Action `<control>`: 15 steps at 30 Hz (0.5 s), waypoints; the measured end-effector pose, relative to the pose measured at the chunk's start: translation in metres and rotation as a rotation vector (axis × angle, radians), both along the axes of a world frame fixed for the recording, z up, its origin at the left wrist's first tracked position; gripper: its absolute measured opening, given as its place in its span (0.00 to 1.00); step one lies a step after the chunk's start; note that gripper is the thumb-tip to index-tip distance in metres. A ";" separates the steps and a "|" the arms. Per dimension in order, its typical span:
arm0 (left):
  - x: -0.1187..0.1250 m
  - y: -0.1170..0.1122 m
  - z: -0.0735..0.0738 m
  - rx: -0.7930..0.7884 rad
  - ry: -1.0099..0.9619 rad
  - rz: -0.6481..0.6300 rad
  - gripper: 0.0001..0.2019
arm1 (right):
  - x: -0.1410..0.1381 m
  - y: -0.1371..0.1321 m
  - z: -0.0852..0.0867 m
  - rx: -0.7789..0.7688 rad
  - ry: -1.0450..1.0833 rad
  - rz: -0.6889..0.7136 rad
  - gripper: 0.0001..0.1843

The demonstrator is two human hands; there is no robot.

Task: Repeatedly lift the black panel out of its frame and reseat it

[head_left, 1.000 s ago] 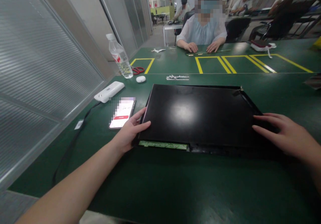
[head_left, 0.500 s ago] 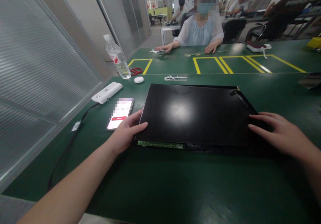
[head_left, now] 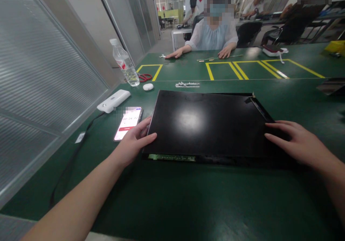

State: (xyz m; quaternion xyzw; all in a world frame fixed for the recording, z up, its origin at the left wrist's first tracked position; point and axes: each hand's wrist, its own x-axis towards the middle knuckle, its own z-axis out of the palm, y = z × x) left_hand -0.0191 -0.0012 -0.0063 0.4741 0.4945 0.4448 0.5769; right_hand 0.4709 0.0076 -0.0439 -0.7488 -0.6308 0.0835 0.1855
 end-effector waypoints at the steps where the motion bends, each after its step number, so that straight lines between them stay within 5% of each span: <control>1: 0.000 0.000 0.000 0.013 0.000 0.008 0.33 | -0.001 0.000 0.001 -0.002 0.000 0.001 0.36; 8: -0.003 -0.003 -0.005 0.140 -0.018 0.013 0.34 | -0.006 0.000 0.006 -0.013 0.119 -0.169 0.40; 15: -0.005 -0.004 -0.006 0.317 0.040 -0.004 0.31 | -0.007 0.000 0.013 -0.016 0.410 -0.406 0.28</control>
